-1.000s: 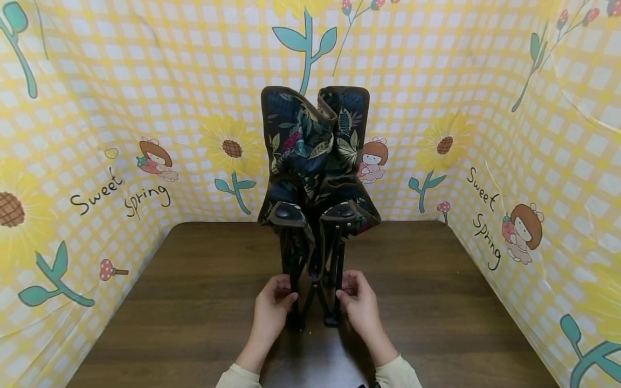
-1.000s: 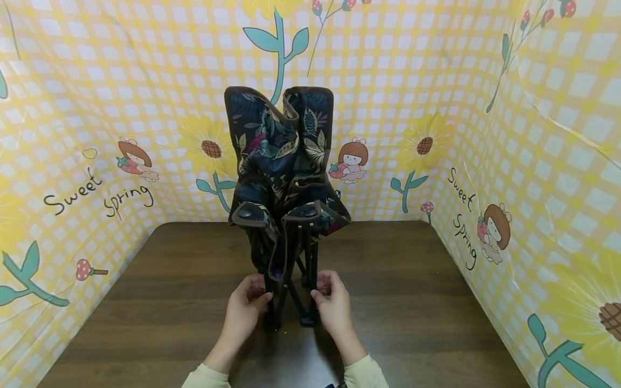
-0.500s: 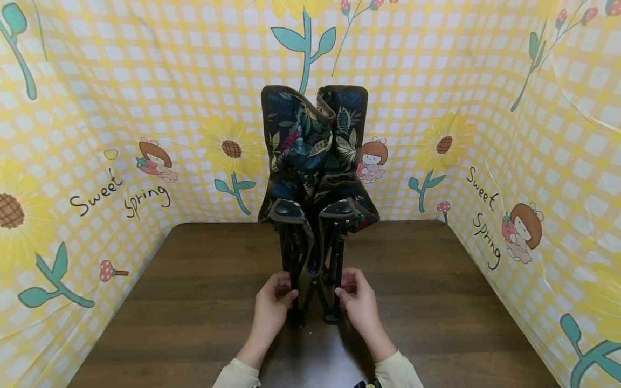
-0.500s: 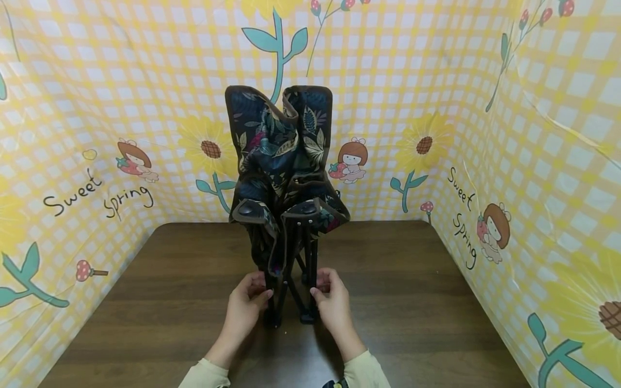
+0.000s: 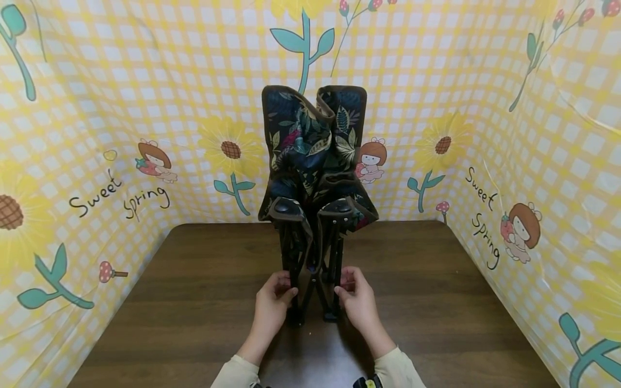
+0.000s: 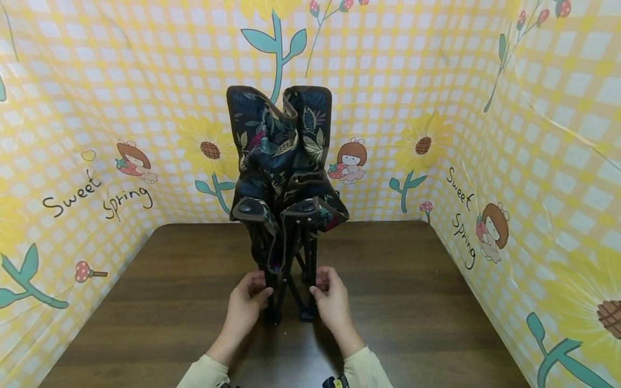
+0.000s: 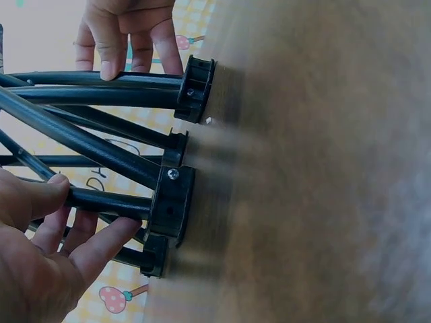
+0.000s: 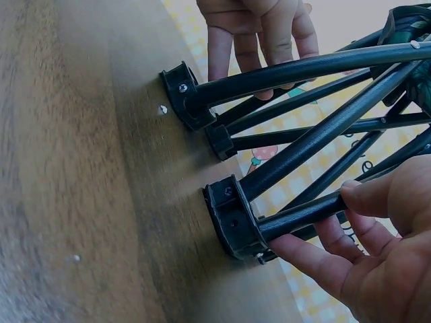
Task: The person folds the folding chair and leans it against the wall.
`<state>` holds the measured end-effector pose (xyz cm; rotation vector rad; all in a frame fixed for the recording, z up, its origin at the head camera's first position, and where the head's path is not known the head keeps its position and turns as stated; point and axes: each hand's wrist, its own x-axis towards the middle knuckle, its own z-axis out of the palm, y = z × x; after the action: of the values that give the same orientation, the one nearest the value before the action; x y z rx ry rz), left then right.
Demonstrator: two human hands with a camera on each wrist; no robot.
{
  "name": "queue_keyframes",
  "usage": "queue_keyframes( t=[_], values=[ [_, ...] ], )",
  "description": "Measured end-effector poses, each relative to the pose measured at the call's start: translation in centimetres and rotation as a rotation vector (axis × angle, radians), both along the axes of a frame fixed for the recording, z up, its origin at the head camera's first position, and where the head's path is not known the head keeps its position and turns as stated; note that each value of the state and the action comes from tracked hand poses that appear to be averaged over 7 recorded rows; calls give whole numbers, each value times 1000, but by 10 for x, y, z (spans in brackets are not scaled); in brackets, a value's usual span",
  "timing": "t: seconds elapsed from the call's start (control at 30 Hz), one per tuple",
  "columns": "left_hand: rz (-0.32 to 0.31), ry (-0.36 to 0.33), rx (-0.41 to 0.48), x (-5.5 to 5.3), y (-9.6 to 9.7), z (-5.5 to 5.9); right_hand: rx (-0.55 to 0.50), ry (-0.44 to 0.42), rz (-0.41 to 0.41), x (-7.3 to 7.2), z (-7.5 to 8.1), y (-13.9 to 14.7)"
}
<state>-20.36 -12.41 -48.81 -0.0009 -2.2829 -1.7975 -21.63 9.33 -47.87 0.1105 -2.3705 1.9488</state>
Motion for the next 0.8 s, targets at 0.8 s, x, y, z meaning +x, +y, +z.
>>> queue_keyframes(
  t=[0.8],
  values=[
    [-38,-22,-11,-10,-7,-1,29,50,20,6,21,-6]
  ],
)
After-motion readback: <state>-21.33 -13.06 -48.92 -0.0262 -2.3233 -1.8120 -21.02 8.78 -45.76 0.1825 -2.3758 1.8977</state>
